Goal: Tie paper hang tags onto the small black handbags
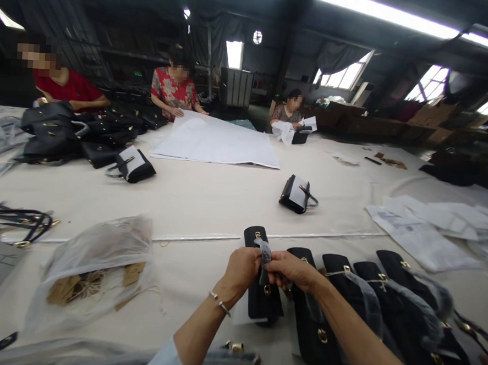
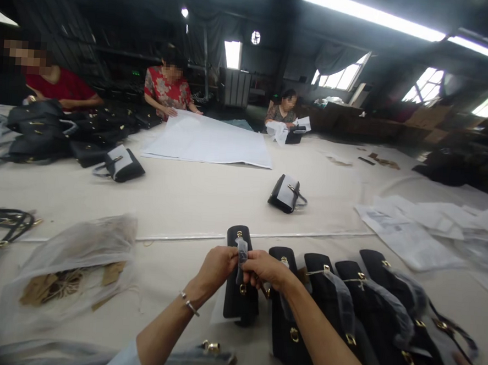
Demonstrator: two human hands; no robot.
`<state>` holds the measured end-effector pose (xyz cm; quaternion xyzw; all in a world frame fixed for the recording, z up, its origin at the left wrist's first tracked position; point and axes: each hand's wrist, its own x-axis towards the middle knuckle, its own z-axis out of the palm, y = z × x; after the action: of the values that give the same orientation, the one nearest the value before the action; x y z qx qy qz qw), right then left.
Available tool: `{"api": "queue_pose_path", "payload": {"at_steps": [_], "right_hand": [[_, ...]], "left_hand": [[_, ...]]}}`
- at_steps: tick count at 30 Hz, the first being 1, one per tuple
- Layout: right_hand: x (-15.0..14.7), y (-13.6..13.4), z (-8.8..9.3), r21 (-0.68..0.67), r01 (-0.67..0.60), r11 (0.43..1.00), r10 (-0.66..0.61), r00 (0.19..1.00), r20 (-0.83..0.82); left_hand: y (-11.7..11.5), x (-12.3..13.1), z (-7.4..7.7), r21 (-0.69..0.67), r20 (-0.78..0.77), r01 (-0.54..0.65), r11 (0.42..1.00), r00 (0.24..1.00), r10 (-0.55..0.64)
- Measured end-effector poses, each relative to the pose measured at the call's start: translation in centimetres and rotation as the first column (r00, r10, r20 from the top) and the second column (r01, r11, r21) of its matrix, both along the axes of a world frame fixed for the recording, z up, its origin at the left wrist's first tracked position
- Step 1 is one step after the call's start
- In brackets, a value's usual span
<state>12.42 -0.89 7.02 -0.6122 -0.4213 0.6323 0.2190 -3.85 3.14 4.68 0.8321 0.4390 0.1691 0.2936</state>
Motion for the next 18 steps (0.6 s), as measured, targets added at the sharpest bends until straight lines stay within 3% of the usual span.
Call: {"api": "queue_pose_path", "payload": {"at_steps": [3,5,7,8,10,12,15,18], "right_hand": [[0.3,0.4,-0.1,0.023,0.03,0.999,-0.031,0.999,0.017],[0.6,0.5,0.1,0.067,0.071,0.995,-0.074,0.996,0.04],[0.9,0.6,0.5,0.126,0.086,0.988,-0.093,0.994,0.058],[1.0,0.6,0.9,0.154,0.078,0.985,-0.089,0.994,0.064],[1.1,0.7,1.7,0.185,0.052,0.981,-0.066,0.995,0.074],[1.1,0.8,2.3,0.182,0.021,0.983,-0.034,0.997,0.072],[1.6,0.8,2.0,0.193,-0.08,0.978,0.062,0.993,0.097],[3.4,1.1,-0.2,0.209,-0.175,0.962,0.131,0.969,0.208]], "left_hand": [[0.0,-0.2,-0.3,0.093,-0.055,-0.057,0.994,0.997,0.062],[-0.1,-0.4,-0.7,0.105,0.026,-0.129,0.986,0.992,0.127],[0.1,-0.4,-1.0,-0.016,0.212,-0.202,0.979,0.956,0.201],[0.2,-0.4,-1.0,-0.149,0.325,-0.199,0.969,0.915,0.238],[0.5,-0.2,-1.1,-0.473,0.528,-0.075,0.878,0.773,0.351],[0.7,0.2,-1.1,-0.678,0.647,0.142,0.721,0.58,0.495],[0.4,1.0,-1.4,-0.751,0.659,0.337,0.568,0.328,0.677],[0.4,1.9,-2.0,-0.804,0.541,0.417,0.424,0.217,0.812]]}}
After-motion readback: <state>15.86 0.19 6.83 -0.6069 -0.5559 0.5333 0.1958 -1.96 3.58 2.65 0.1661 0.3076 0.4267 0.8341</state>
